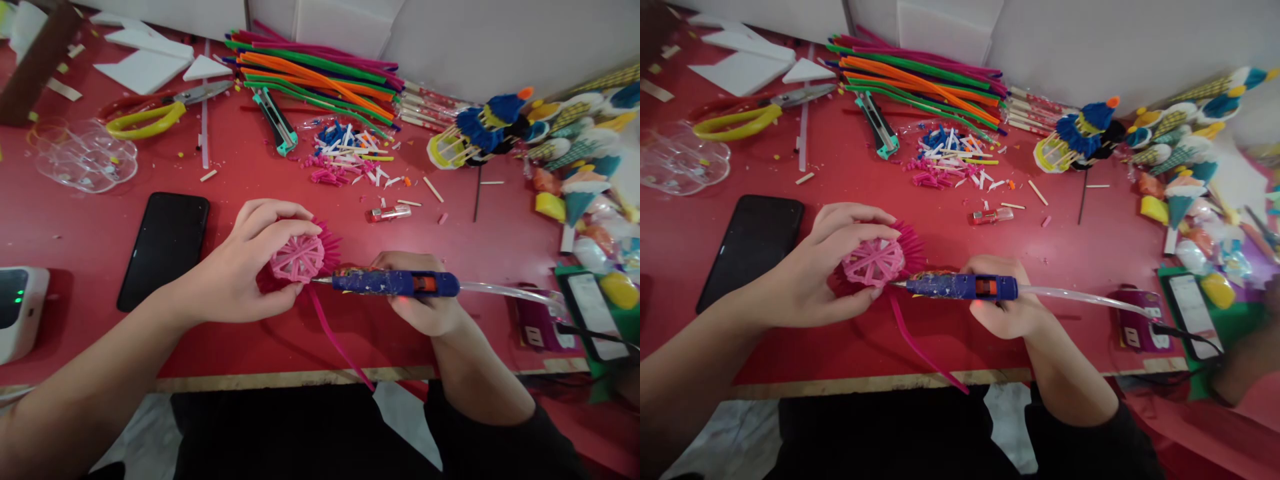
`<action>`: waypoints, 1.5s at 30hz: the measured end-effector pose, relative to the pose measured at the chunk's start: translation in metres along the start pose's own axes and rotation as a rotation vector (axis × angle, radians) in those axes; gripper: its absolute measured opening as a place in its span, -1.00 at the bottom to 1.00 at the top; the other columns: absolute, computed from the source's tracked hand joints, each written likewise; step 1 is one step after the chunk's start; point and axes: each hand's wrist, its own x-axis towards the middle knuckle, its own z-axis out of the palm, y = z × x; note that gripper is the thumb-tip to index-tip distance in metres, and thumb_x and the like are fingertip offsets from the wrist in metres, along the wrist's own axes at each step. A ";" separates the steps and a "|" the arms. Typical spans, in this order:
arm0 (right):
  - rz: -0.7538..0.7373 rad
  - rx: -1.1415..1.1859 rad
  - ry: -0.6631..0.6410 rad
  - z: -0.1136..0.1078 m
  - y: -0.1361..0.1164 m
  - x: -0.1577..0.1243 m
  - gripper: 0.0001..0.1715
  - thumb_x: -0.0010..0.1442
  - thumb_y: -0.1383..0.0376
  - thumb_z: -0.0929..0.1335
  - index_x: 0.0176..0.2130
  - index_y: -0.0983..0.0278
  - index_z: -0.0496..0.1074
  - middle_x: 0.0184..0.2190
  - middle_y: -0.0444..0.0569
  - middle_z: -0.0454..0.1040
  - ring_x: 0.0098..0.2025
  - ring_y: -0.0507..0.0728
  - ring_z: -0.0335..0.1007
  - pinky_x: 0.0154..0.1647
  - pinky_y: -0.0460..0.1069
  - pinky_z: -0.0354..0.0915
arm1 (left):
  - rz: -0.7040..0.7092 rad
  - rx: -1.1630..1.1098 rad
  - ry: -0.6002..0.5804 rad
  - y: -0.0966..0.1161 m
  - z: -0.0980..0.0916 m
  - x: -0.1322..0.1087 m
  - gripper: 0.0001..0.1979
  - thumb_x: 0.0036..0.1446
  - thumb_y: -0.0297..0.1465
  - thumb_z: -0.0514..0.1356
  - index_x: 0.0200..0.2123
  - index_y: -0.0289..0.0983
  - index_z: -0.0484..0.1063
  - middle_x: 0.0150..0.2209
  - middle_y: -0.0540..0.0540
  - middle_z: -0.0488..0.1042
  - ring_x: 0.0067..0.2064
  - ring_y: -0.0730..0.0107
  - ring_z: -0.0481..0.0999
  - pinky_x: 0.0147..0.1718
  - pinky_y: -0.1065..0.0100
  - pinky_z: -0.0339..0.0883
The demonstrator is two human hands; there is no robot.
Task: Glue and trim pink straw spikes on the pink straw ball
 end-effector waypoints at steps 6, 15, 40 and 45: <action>-0.009 -0.032 0.002 0.000 -0.004 0.000 -0.98 0.13 0.29 0.31 -0.37 0.19 0.34 -0.54 -0.13 0.39 -0.56 0.06 0.27 -0.53 0.00 0.14 | -0.005 0.026 -0.012 0.002 -0.002 0.002 -0.45 0.18 -0.40 0.25 0.24 -0.14 0.30 0.25 -0.27 0.41 0.27 -0.16 0.37 0.26 -0.29 0.28; -0.010 -0.085 0.019 0.002 -0.007 0.002 -0.99 0.05 0.30 0.29 -0.40 0.19 0.31 -0.56 -0.14 0.36 -0.57 0.04 0.23 -0.56 -0.02 0.13 | 0.021 0.049 -0.005 0.003 -0.001 0.002 -0.47 0.20 -0.37 0.25 0.24 -0.15 0.31 0.23 -0.27 0.42 0.26 -0.16 0.39 0.24 -0.26 0.30; -0.011 -0.158 0.036 -0.006 -0.014 -0.001 -0.87 0.13 0.25 0.33 -0.44 0.18 0.29 -0.59 -0.16 0.31 -0.59 0.04 0.18 -0.59 -0.01 0.09 | -0.005 0.036 0.007 0.003 0.000 0.001 -0.37 0.09 -0.38 0.28 0.25 -0.08 0.28 0.25 -0.24 0.42 0.24 -0.23 0.40 0.25 -0.34 0.29; 0.012 -0.169 0.044 -0.008 -0.016 -0.001 -0.86 0.13 0.26 0.33 -0.45 0.18 0.28 -0.60 -0.16 0.30 -0.60 0.04 0.19 -0.58 -0.02 0.10 | 0.007 0.037 0.004 0.003 0.000 0.001 -0.39 0.11 -0.38 0.28 0.24 -0.12 0.27 0.24 -0.26 0.41 0.25 -0.21 0.38 0.26 -0.31 0.28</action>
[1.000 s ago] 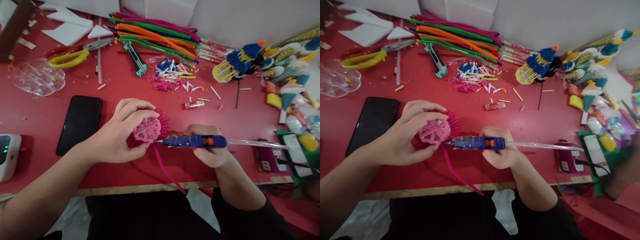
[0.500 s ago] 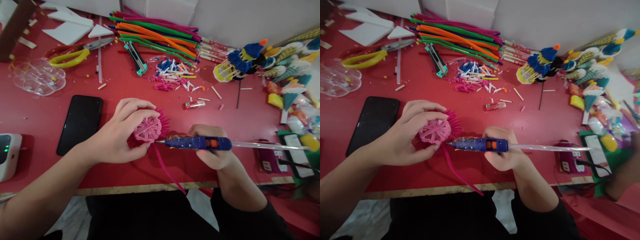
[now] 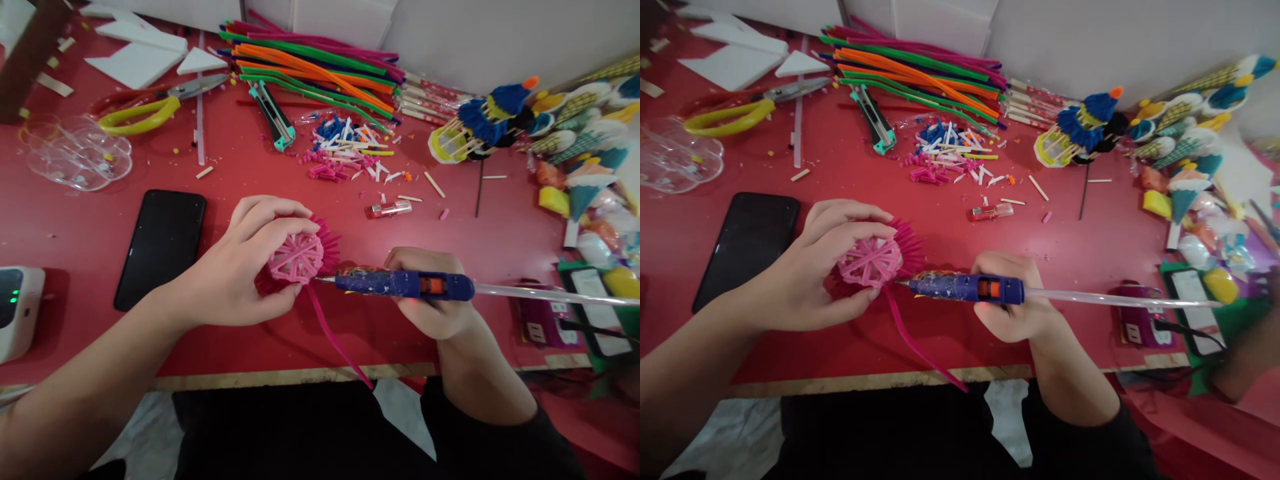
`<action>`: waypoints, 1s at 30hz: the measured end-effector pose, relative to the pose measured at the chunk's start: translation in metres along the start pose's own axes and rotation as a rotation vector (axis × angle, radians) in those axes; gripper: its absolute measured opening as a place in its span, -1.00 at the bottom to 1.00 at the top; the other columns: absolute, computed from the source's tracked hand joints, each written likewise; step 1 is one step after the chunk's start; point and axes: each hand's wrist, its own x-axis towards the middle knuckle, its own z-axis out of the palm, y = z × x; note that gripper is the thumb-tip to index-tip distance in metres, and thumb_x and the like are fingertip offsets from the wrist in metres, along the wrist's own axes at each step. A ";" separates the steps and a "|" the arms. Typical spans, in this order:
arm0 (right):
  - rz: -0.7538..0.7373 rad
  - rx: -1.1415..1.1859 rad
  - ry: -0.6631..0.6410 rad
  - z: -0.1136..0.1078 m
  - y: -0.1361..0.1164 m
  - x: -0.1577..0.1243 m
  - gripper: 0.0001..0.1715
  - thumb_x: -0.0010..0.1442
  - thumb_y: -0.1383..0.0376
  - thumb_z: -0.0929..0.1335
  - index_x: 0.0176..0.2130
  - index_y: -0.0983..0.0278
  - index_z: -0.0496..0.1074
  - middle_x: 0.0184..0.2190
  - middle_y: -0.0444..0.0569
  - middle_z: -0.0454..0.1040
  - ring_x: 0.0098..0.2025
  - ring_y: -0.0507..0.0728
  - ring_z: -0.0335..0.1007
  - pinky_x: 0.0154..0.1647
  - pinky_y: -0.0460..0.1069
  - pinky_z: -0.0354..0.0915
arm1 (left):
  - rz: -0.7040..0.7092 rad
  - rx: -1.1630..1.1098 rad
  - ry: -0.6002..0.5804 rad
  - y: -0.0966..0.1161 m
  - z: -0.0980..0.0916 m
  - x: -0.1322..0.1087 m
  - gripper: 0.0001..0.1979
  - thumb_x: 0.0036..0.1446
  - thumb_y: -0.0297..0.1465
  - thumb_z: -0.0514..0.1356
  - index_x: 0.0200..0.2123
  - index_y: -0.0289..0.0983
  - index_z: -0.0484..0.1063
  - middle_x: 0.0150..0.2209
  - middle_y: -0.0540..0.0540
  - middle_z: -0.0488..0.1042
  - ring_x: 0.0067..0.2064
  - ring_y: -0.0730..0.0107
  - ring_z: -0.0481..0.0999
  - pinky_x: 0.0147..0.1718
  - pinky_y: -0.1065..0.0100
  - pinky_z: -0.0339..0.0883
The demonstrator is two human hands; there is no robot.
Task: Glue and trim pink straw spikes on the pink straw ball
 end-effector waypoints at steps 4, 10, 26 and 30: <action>-0.012 -0.015 0.021 0.000 0.001 0.000 -0.84 0.13 0.24 0.32 -0.46 0.18 0.29 -0.61 -0.17 0.30 -0.61 0.03 0.17 -0.60 -0.02 0.08 | -0.006 0.006 -0.005 0.000 0.000 0.000 -0.42 0.15 -0.38 0.26 0.24 -0.14 0.27 0.25 -0.27 0.40 0.26 -0.19 0.38 0.26 -0.31 0.28; -0.004 -0.021 0.039 0.000 0.002 -0.002 -0.86 0.10 0.25 0.32 -0.47 0.18 0.29 -0.62 -0.15 0.31 -0.61 0.05 0.19 -0.60 0.00 0.09 | -0.010 0.004 -0.006 -0.001 0.000 0.000 -0.39 0.13 -0.36 0.28 0.25 -0.09 0.26 0.25 -0.25 0.41 0.25 -0.21 0.39 0.25 -0.33 0.29; 0.002 -0.096 0.127 0.002 -0.005 -0.004 -0.84 0.03 0.34 0.34 -0.46 0.15 0.23 -0.62 -0.17 0.29 -0.60 0.07 0.22 -0.60 0.00 0.06 | -0.029 -0.007 -0.004 -0.003 0.001 0.000 -0.42 0.17 -0.36 0.27 0.24 -0.11 0.24 0.23 -0.28 0.40 0.30 -0.15 0.37 0.27 -0.26 0.29; -0.018 -0.130 0.162 0.005 -0.006 -0.004 -0.83 -0.02 0.36 0.33 -0.45 0.13 0.23 -0.63 -0.18 0.25 -0.60 0.08 0.20 -0.59 0.02 0.05 | -0.027 0.003 0.003 -0.002 0.000 0.000 -0.44 0.20 -0.36 0.26 0.25 -0.13 0.24 0.21 -0.28 0.42 0.30 -0.13 0.37 0.26 -0.27 0.30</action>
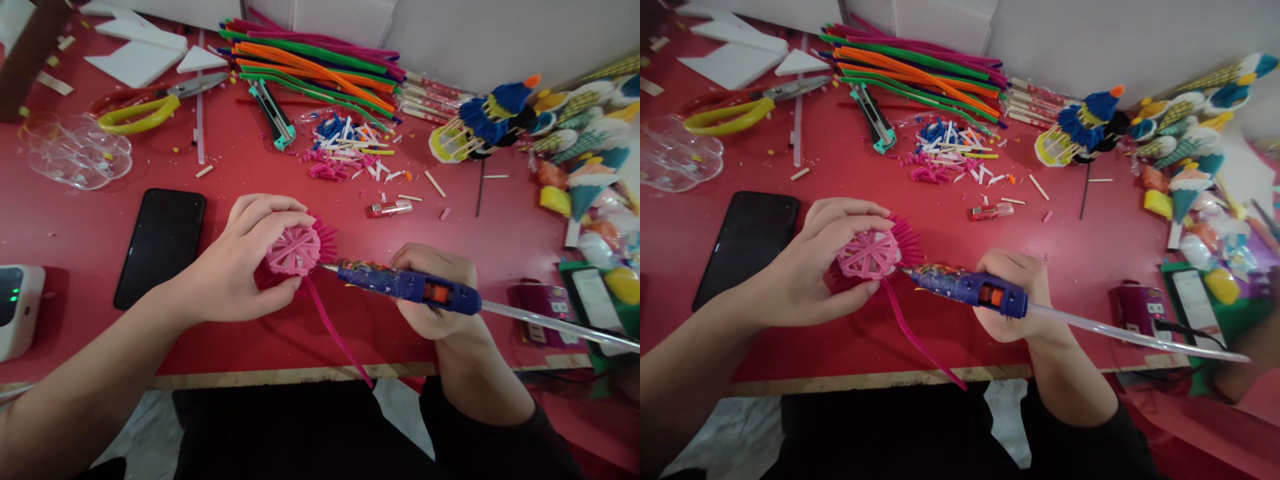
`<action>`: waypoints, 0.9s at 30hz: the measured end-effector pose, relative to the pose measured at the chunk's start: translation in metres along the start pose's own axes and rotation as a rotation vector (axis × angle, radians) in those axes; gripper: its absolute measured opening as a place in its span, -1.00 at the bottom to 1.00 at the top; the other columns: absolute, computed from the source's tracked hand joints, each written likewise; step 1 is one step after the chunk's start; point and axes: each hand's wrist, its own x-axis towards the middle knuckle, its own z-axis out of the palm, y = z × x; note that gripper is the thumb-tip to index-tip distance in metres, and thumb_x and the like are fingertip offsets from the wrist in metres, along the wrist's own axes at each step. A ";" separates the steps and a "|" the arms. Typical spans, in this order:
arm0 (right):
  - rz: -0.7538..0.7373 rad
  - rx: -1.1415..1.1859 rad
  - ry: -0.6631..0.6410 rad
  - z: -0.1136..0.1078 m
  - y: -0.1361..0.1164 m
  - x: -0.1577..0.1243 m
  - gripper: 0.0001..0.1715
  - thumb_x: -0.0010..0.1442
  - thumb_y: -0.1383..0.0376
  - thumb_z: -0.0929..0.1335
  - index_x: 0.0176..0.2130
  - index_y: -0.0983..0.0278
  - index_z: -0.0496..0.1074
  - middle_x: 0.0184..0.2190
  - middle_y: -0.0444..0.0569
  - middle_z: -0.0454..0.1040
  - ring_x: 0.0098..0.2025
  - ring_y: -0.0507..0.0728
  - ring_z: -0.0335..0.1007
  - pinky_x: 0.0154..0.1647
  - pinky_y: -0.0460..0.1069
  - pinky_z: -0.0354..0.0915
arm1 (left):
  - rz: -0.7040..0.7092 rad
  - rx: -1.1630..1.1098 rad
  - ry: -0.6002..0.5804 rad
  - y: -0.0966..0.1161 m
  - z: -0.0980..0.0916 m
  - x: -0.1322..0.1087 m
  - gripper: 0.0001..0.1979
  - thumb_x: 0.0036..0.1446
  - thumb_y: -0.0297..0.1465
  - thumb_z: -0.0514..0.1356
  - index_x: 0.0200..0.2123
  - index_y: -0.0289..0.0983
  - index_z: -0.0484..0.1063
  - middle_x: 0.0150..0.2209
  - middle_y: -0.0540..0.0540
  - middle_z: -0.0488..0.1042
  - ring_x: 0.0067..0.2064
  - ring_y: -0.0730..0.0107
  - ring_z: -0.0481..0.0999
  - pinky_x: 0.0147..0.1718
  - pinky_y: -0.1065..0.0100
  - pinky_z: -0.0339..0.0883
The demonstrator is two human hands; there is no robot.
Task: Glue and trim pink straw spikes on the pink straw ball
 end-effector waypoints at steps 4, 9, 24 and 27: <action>-0.009 -0.010 0.027 0.002 0.000 -0.001 -0.83 0.00 0.37 0.34 -0.43 0.12 0.23 -0.62 -0.18 0.24 -0.60 0.09 0.19 -0.59 0.03 0.06 | -0.001 0.002 -0.002 0.000 0.000 0.000 -0.45 0.21 -0.36 0.27 0.25 -0.10 0.26 0.22 -0.27 0.42 0.30 -0.12 0.38 0.26 -0.26 0.31; -0.012 0.009 0.025 0.002 0.001 -0.002 -0.82 0.00 0.38 0.34 -0.42 0.12 0.23 -0.61 -0.15 0.24 -0.60 0.11 0.20 -0.58 0.05 0.06 | 0.008 0.002 0.006 0.001 0.000 0.001 -0.47 0.21 -0.37 0.27 0.24 -0.23 0.29 0.22 -0.34 0.42 0.29 -0.13 0.38 0.26 -0.26 0.31; 0.033 0.023 0.002 -0.001 0.002 0.001 -0.80 0.00 0.38 0.35 -0.46 0.14 0.21 -0.63 -0.17 0.25 -0.59 0.09 0.21 -0.61 0.01 0.04 | 0.019 -0.007 -0.008 0.000 -0.001 0.000 -0.43 0.17 -0.39 0.28 0.24 -0.20 0.27 0.25 -0.33 0.41 0.30 -0.19 0.37 0.26 -0.28 0.29; 0.031 0.020 -0.005 -0.002 0.001 0.002 -0.80 0.05 0.33 0.35 -0.47 0.15 0.19 -0.63 -0.18 0.24 -0.60 0.07 0.19 -0.60 -0.01 0.02 | 0.019 -0.011 -0.004 0.000 -0.001 0.000 -0.42 0.16 -0.39 0.28 0.24 -0.18 0.27 0.25 -0.30 0.41 0.29 -0.18 0.37 0.27 -0.27 0.28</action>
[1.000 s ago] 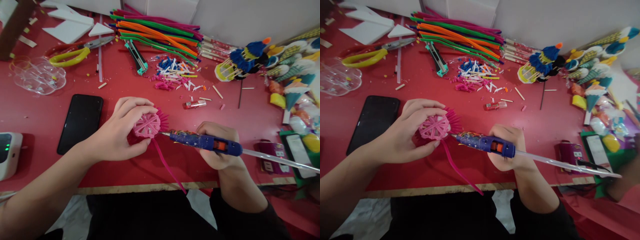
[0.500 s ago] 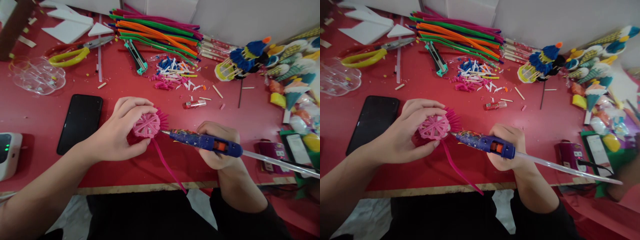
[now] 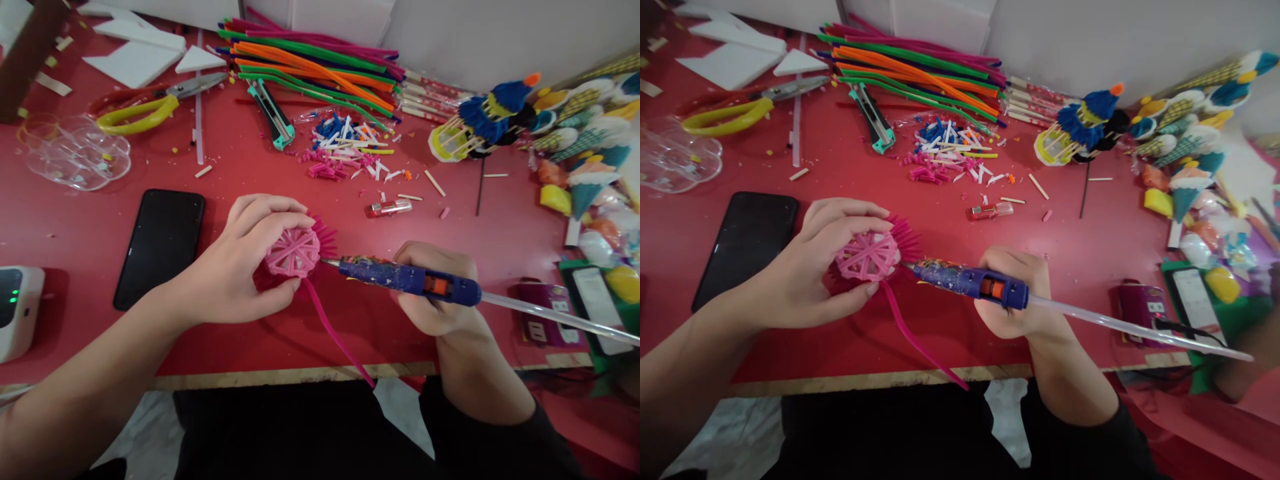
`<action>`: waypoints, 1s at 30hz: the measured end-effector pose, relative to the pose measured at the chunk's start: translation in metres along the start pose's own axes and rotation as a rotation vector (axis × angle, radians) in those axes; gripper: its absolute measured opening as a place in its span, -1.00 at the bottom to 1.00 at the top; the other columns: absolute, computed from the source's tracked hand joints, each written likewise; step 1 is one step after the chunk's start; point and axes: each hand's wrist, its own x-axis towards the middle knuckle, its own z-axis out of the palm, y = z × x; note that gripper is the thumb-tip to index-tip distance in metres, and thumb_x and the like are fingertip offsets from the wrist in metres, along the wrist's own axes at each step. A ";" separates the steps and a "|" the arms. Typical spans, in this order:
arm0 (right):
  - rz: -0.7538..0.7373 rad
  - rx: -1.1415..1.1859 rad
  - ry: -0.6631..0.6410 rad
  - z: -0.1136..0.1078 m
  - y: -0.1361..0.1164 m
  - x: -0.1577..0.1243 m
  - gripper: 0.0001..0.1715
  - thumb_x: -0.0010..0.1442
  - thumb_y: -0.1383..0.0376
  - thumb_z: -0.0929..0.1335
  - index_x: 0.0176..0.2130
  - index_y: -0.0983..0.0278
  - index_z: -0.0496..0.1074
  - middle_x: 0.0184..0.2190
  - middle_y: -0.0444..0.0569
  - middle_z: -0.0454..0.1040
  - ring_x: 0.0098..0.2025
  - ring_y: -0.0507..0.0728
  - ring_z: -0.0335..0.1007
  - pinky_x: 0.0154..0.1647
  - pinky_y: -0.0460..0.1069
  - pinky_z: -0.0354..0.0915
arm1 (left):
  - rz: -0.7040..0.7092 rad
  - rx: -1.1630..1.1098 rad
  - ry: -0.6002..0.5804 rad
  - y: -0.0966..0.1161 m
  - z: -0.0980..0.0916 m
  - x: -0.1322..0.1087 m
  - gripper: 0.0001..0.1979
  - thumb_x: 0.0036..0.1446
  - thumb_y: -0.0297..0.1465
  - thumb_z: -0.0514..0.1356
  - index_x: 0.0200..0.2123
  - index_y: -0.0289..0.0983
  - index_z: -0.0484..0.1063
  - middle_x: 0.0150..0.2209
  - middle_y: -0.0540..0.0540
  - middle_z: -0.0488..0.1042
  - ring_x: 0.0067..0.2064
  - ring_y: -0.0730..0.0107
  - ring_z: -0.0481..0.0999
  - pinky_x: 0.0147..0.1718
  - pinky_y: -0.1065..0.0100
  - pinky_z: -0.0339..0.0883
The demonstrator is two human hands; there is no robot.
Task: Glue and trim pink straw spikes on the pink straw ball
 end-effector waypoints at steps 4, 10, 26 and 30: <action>-0.009 -0.008 0.022 0.000 0.000 0.000 -0.82 0.07 0.31 0.33 -0.47 0.15 0.19 -0.64 -0.18 0.23 -0.62 0.05 0.14 -0.61 -0.02 0.00 | -0.011 0.017 -0.007 0.001 0.000 0.000 -0.47 0.20 -0.37 0.27 0.22 -0.21 0.28 0.23 -0.30 0.42 0.29 -0.13 0.37 0.28 -0.23 0.28; -0.019 -0.025 0.055 0.003 0.003 -0.001 -0.85 0.00 0.33 0.32 -0.47 0.14 0.20 -0.63 -0.19 0.22 -0.62 0.05 0.12 -0.61 -0.02 0.01 | -0.035 0.010 -0.020 0.001 0.000 0.000 -0.47 0.20 -0.32 0.26 0.22 -0.18 0.29 0.25 -0.27 0.41 0.30 -0.12 0.36 0.28 -0.24 0.27; -0.013 -0.055 0.079 0.002 0.003 0.000 -0.95 0.01 0.33 0.31 -0.45 0.16 0.30 -0.62 -0.16 0.31 -0.61 0.06 0.19 -0.61 -0.01 0.14 | -0.020 0.002 -0.015 0.000 0.000 0.000 -0.47 0.21 -0.33 0.26 0.23 -0.18 0.26 0.24 -0.30 0.40 0.30 -0.14 0.35 0.29 -0.24 0.26; -0.024 -0.044 0.143 0.001 0.008 0.001 -0.90 0.04 0.37 0.32 -0.38 0.15 0.39 -0.55 -0.10 0.44 -0.54 0.12 0.37 -0.53 0.02 0.29 | -0.009 0.010 0.004 -0.001 0.001 0.000 -0.48 0.22 -0.35 0.27 0.23 -0.24 0.29 0.22 -0.33 0.43 0.29 -0.14 0.38 0.29 -0.20 0.28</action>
